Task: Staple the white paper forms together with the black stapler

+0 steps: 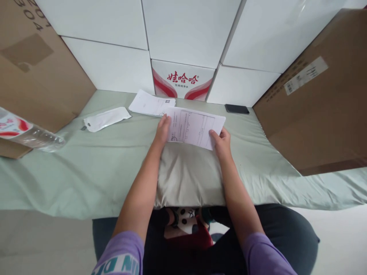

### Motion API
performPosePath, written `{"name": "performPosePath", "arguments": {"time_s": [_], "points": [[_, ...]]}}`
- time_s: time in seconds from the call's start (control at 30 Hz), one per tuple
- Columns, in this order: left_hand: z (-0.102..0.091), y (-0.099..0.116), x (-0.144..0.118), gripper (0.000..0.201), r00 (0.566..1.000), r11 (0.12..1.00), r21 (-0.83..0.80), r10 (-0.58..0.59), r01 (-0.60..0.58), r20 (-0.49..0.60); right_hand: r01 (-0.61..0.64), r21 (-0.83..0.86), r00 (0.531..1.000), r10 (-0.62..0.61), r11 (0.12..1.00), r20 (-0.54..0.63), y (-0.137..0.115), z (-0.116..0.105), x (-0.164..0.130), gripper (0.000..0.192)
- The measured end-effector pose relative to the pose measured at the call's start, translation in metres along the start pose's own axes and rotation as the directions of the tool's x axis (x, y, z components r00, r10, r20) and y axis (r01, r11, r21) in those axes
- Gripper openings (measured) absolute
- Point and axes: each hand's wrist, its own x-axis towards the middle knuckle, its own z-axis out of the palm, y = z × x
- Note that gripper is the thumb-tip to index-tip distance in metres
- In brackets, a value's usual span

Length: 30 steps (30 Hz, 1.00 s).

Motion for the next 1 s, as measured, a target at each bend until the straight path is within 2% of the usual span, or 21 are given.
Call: {"name": "performPosePath", "arguments": {"time_s": [0.2, 0.4, 0.53, 0.63, 0.73, 0.8, 0.9, 1.0], "points": [[0.007, 0.006, -0.004, 0.057, 0.994, 0.999, -0.023, 0.052, -0.05, 0.097, 0.035, -0.064, 0.999, -0.034, 0.997, 0.008, -0.004, 0.0, -0.001, 0.029], [0.01, 0.003, -0.005, 0.054, 0.99, 0.997, 0.047, 0.049, -0.056, 0.134, -0.014, -0.036, 1.0, 0.014, 0.999, 0.016, -0.004, 0.0, -0.001, 0.034], [0.009, 0.003, -0.004, 0.046, 0.981, 0.986, 0.128, 0.082, -0.105, 0.174, -0.042, 0.079, 0.999, 0.041, 0.996, 0.009, -0.009, -0.007, 0.003, 0.046], [0.006, 0.001, -0.003, 0.037, 0.954, 0.969, 0.226, 0.03, -0.101, 0.297, -0.077, 0.192, 0.997, 0.08, 0.978, -0.007, -0.011, -0.022, 0.012, 0.053], [0.004, -0.001, -0.007, 0.022, 0.864, 0.899, 0.413, -0.089, -0.144, 0.496, -0.075, 0.235, 0.984, 0.11, 0.969, -0.139, -0.002, -0.04, 0.025, 0.047], [0.007, -0.001, -0.013, 0.017, 0.815, 0.821, 0.525, -0.138, -0.223, 0.562, -0.087, 0.255, 0.956, 0.153, 0.963, -0.251, 0.01, -0.05, 0.032, 0.04], [0.019, 0.002, -0.026, 0.017, 0.808, 0.714, 0.643, -0.187, -0.279, 0.559, -0.147, 0.238, 0.906, 0.227, 0.96, -0.357, 0.029, -0.057, 0.039, 0.032], [0.032, 0.005, -0.037, 0.023, 0.822, 0.634, 0.72, -0.226, -0.283, 0.522, -0.143, 0.08, 0.906, 0.163, 0.987, -0.391, 0.042, -0.054, 0.041, 0.024]]}}
